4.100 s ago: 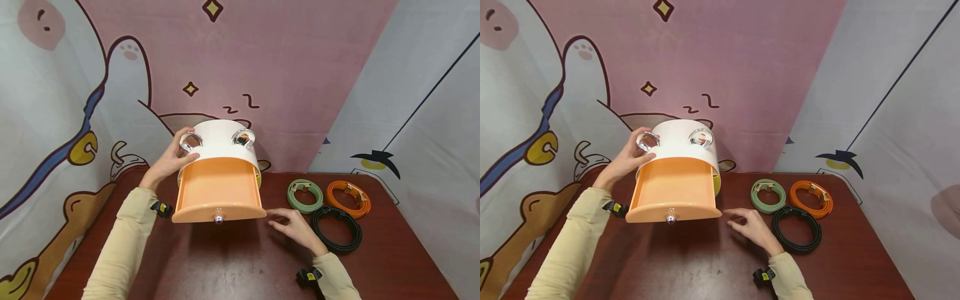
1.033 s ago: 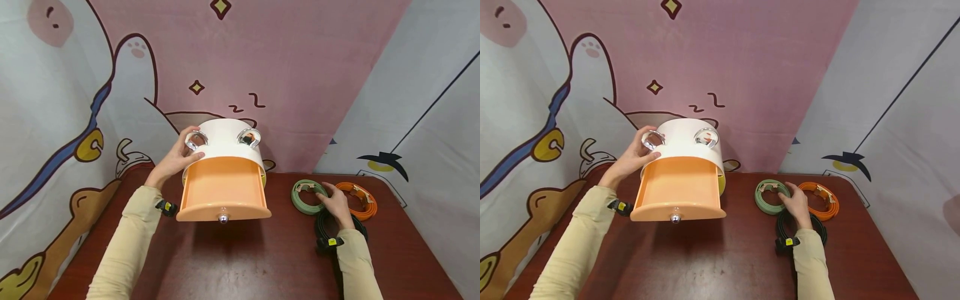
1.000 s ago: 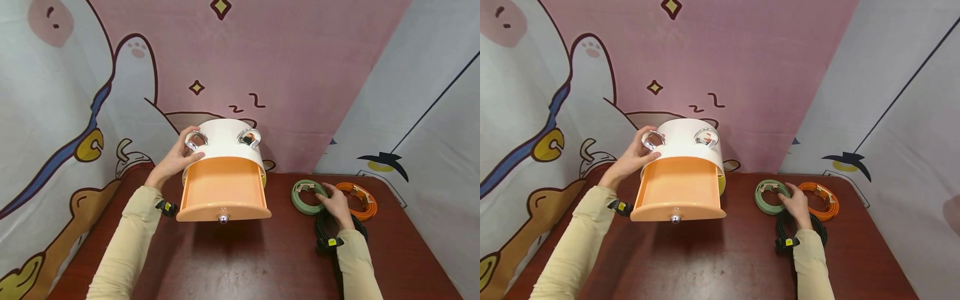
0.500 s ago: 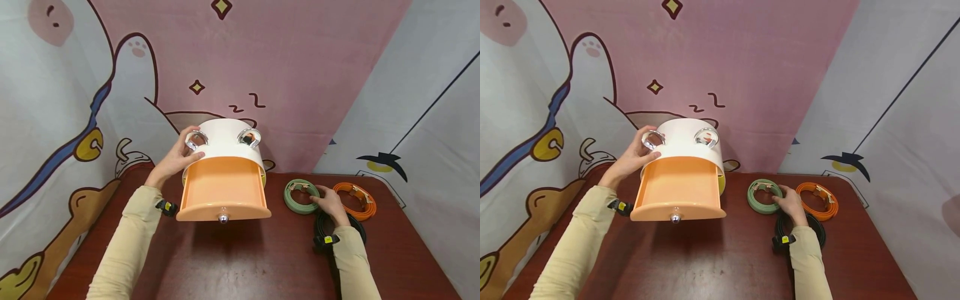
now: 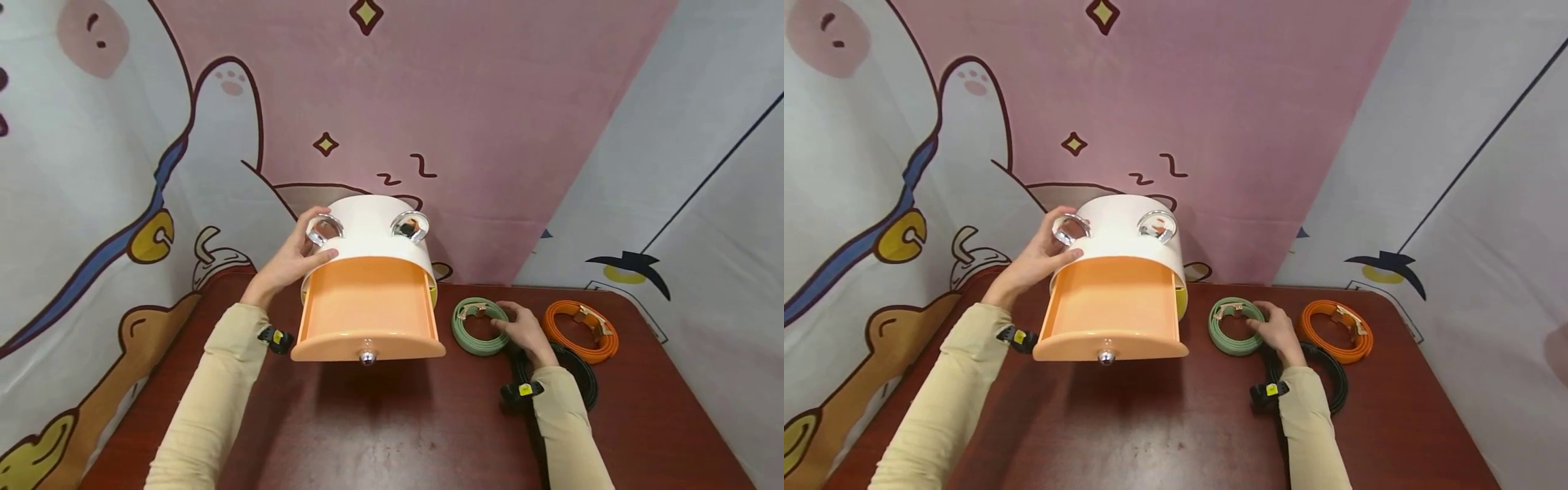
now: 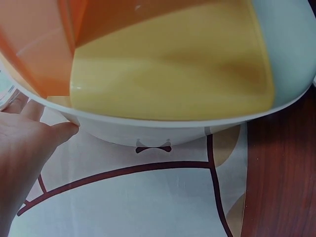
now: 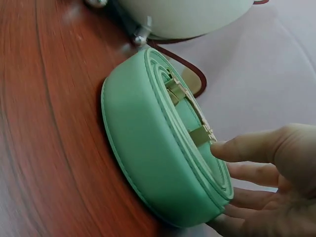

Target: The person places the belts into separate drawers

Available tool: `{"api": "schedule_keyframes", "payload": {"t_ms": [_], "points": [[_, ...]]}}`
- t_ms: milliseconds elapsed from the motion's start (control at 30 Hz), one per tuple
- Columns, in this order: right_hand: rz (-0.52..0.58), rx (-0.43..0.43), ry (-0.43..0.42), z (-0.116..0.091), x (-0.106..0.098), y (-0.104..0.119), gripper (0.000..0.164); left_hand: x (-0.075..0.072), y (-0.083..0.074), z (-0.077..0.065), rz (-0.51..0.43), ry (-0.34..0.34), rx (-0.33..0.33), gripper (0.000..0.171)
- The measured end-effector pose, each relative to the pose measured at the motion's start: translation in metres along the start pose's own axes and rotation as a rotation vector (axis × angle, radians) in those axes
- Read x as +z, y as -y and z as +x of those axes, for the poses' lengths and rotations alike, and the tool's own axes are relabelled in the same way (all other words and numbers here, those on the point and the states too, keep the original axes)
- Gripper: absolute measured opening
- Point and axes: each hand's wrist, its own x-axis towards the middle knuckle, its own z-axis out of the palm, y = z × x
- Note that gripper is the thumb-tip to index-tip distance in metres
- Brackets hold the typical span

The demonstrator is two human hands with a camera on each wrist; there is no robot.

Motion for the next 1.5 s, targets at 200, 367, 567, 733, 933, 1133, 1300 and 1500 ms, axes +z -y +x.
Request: {"api": "schedule_keyframes", "payload": {"t_ms": [200,367,567,733,933,1133,1300,1500], "points": [[0.112,-0.017,-0.013,0.006,0.015,-0.002,0.049,0.001,0.0,0.0,0.0,-0.004,-0.013,0.074],[0.155,-0.016,-0.051,0.009,0.023,-0.005,0.046,0.004,-0.013,-0.002,0.001,0.009,-0.021,0.073],[0.099,0.01,-0.086,0.008,0.031,-0.004,0.041,0.007,-0.025,-0.004,0.015,0.008,-0.019,0.071],[0.092,0.014,-0.084,0.007,0.032,-0.004,0.036,0.004,-0.006,0.0,-0.014,0.007,-0.01,0.074],[0.065,-0.016,-0.116,0.007,0.034,-0.004,0.034,0.003,0.002,0.001,-0.036,-0.001,0.003,0.074],[0.005,-0.076,-0.151,0.004,0.036,-0.004,0.031,0.003,0.001,0.0,-0.034,0.004,0.0,0.074],[0.009,-0.106,-0.171,0.0,0.036,-0.003,0.03,0.003,-0.001,0.0,-0.011,-0.002,-0.019,0.075],[0.005,-0.113,-0.206,-0.005,0.036,-0.002,0.03,0.003,0.0,0.001,-0.016,0.002,-0.012,0.076]]}}
